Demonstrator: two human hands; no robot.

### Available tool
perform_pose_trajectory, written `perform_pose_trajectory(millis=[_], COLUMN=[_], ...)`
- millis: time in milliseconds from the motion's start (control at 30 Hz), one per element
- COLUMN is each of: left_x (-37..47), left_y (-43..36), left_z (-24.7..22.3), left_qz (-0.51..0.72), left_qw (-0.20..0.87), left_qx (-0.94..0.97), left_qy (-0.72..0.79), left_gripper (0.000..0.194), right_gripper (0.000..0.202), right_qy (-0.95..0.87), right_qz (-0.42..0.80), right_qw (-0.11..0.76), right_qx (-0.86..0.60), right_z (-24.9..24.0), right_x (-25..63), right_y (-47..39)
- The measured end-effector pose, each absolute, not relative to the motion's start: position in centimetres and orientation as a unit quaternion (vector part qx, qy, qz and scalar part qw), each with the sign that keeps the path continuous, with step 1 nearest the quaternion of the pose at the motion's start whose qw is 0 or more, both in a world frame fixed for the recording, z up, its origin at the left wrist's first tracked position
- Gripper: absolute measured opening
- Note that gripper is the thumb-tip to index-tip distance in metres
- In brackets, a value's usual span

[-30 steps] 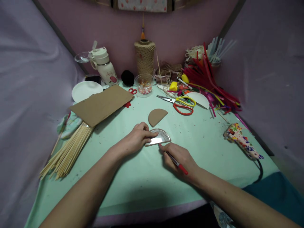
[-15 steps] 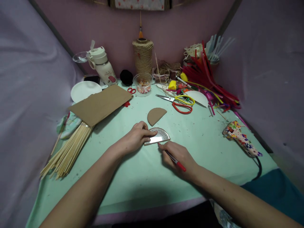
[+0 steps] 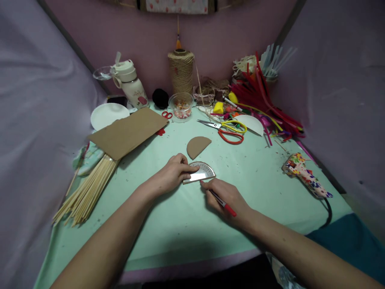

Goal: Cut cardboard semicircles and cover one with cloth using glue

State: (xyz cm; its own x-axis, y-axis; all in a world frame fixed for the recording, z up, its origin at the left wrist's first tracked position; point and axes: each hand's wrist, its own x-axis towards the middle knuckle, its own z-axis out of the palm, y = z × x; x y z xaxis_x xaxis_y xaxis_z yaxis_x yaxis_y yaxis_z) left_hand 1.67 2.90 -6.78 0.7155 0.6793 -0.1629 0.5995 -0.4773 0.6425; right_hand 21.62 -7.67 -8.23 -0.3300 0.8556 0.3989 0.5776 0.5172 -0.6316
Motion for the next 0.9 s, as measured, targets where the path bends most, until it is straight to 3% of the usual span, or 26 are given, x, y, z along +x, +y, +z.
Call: perform_pose_trajectory(millis=[667, 800, 900], left_x=[1.8, 1.6, 1.5], left_y=[2.5, 2.8, 2.9], left_z=[-6.6, -6.7, -6.9], left_qz=[0.084, 0.074, 0.075], left_qw=[0.364, 0.347, 0.339], left_qx=[0.845, 0.857, 0.862], left_qy=[0.382, 0.374, 0.368], left_gripper=[0.032, 0.034, 0.036], right_gripper=[0.021, 0.019, 0.010], right_qy=[-0.675, -0.683, -0.743], right_qz=[0.273, 0.331, 0.290], right_qw=[0.469, 0.388, 0.309], right_qx=[-0.500, -0.523, -0.518], right_z=[-8.1, -6.7, -5.2], right_x=[22.3, 23.4, 24.5], right_y=[-8.0, -6.5, -4.0])
